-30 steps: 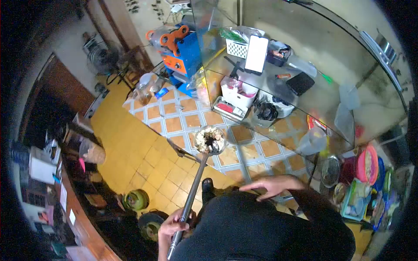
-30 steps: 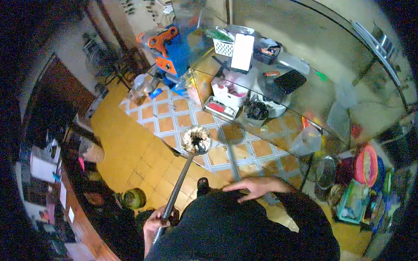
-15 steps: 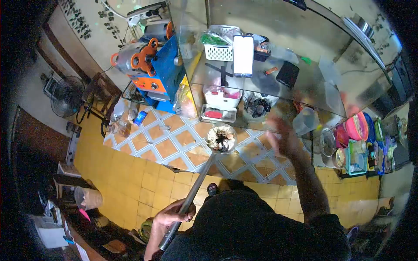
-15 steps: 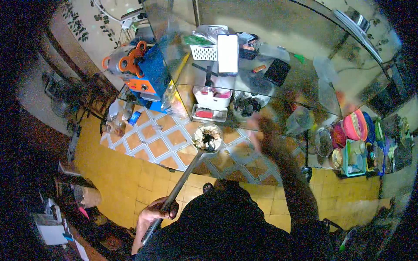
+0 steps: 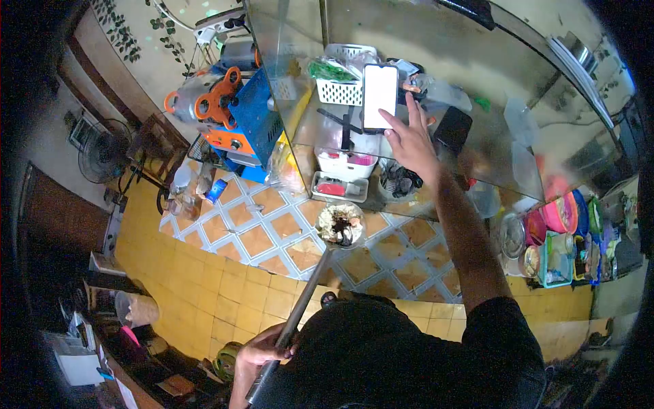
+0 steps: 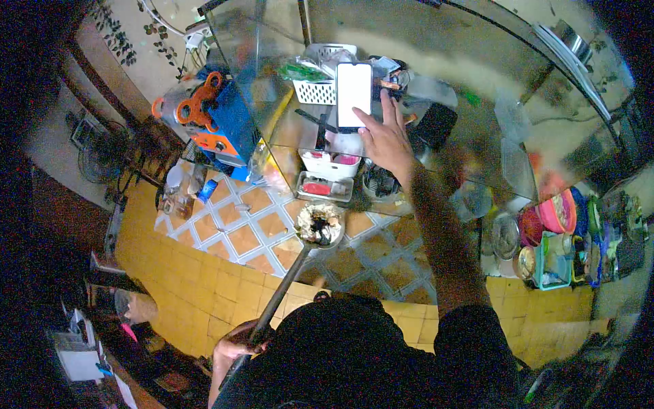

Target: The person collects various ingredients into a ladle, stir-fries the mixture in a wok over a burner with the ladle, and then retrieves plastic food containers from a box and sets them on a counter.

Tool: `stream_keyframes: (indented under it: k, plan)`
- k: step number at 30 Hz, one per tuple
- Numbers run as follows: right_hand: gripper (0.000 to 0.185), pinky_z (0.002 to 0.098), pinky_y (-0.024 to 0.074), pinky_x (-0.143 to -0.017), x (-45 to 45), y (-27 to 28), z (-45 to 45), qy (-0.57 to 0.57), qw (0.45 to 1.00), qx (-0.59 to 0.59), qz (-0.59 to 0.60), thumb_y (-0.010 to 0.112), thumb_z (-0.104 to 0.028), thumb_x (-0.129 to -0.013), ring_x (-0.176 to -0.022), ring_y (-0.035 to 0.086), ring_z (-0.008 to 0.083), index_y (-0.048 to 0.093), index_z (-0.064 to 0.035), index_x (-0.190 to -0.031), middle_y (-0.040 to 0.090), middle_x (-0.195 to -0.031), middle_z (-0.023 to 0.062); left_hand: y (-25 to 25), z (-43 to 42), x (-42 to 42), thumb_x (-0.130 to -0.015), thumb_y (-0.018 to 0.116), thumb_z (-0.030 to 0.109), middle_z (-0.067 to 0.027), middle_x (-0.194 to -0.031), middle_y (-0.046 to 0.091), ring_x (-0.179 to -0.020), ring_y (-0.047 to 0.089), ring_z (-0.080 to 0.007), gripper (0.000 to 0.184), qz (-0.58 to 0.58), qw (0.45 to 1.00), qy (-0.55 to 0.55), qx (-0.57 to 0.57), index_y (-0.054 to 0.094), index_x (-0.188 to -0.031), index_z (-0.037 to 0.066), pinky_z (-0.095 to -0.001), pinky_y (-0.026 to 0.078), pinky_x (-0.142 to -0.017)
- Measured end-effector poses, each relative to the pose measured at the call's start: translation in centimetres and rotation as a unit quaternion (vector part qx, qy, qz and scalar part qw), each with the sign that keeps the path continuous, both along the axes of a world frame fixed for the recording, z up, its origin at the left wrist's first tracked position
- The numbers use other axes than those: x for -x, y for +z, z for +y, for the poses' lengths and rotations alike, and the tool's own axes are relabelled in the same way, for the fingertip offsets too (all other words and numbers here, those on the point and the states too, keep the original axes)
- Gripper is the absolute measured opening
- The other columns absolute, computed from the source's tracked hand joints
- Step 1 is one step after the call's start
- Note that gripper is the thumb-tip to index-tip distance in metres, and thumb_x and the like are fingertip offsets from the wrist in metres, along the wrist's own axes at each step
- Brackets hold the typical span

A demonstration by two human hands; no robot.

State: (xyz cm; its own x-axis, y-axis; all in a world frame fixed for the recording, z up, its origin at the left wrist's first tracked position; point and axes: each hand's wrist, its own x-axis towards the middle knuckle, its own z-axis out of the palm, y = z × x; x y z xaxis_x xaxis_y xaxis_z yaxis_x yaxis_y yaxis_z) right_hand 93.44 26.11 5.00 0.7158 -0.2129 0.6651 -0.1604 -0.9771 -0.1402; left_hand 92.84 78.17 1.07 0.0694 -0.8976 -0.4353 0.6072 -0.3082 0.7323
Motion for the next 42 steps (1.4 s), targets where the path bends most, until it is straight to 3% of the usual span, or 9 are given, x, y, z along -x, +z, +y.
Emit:
stream_keyframes:
  k: [8, 11, 20, 28, 32, 38, 42]
  plan:
    - [0.029, 0.0485, 0.0243, -0.110, 0.4, -1.0, -1.3, 0.056, 0.996, -0.059, -0.031, 0.058, -0.015, -0.087, -0.133, 0.026, 0.0455, 0.063, -0.0162, -0.116, 0.030, -0.144, 0.0245, 0.4, -1.3, 1.0, -0.067, 0.073, 0.014, -0.0044, -0.086, 0.054, -0.081, 0.050, -0.0132, 0.058, -0.001, 0.999, 0.044, -0.019, 0.048, -0.117, -0.001, -0.0252, 0.037, -0.072]
    - [0.032, 0.0497, 0.0252, -0.110, 0.3, -0.7, -1.0, 0.057, 0.993, -0.097, -0.027, 0.059, -0.015, -0.086, -0.132, 0.029, 0.0443, 0.062, -0.0171, -0.117, 0.028, -0.144, 0.0262, 0.3, -1.7, 1.3, -0.067, 0.072, 0.014, -0.0047, -0.086, 0.054, -0.081, 0.050, -0.0137, 0.059, -0.004, 0.999, 0.046, -0.003, 0.047, -0.118, -0.002, -0.0255, 0.038, -0.071]
    - [0.040, 0.0525, 0.0225, -0.110, -0.3, -0.7, -0.8, 0.036, 0.998, -0.048, 0.011, 0.056, -0.016, -0.086, -0.132, 0.024, 0.0486, 0.055, -0.0223, -0.126, 0.024, -0.145, 0.0268, -0.5, -1.8, 1.8, -0.068, 0.076, 0.018, -0.0047, -0.089, 0.055, -0.083, 0.051, -0.0134, 0.059, -0.030, 0.999, 0.033, -0.004, 0.048, -0.117, -0.001, -0.0247, 0.039, -0.071]
    - [0.055, 0.0592, 0.0201, -0.108, -0.7, -0.7, -0.5, -0.039, 0.997, -0.063, 0.037, 0.056, -0.017, -0.086, -0.134, 0.020, 0.0499, 0.043, -0.0317, -0.137, 0.018, -0.149, 0.0266, -0.5, -2.3, 2.3, -0.067, 0.076, 0.025, -0.0029, -0.084, 0.052, -0.076, 0.048, -0.0119, 0.055, -0.015, 0.999, 0.037, 0.017, 0.050, -0.110, 0.001, -0.0237, 0.039, -0.065]
    - [0.052, 0.0589, 0.0195, -0.109, -0.6, -0.5, -0.6, -0.027, 0.995, -0.097, 0.024, 0.055, -0.017, -0.086, -0.135, 0.018, 0.0493, 0.045, -0.0301, -0.135, 0.018, -0.149, 0.0264, -0.5, -2.5, 2.1, -0.066, 0.076, 0.028, -0.0026, -0.083, 0.052, -0.074, 0.048, -0.0120, 0.054, -0.019, 0.999, 0.031, 0.035, 0.051, -0.106, 0.001, -0.0245, 0.038, -0.064]
    - [0.048, 0.0585, 0.0185, -0.110, -0.3, -0.9, -1.1, -0.002, 0.998, -0.056, 0.038, 0.054, -0.015, -0.085, -0.136, 0.017, 0.0491, 0.049, -0.0274, -0.131, 0.017, -0.149, 0.0259, -0.2, -2.5, 2.2, -0.067, 0.077, 0.028, -0.0017, -0.082, 0.051, -0.075, 0.047, -0.0113, 0.053, -0.035, 0.998, 0.036, 0.031, 0.052, -0.105, 0.002, -0.0244, 0.038, -0.065]
    - [0.052, 0.0614, 0.0176, -0.109, -0.4, -0.8, -0.7, -0.030, 0.996, -0.062, 0.062, 0.053, -0.015, -0.085, -0.137, 0.015, 0.0485, 0.045, -0.0321, -0.134, 0.014, -0.151, 0.0247, 0.7, -2.7, 2.2, -0.068, 0.078, 0.027, -0.0020, -0.084, 0.052, -0.075, 0.048, -0.0111, 0.054, -0.037, 0.999, 0.039, 0.002, 0.052, -0.108, 0.002, -0.0246, 0.038, -0.065]
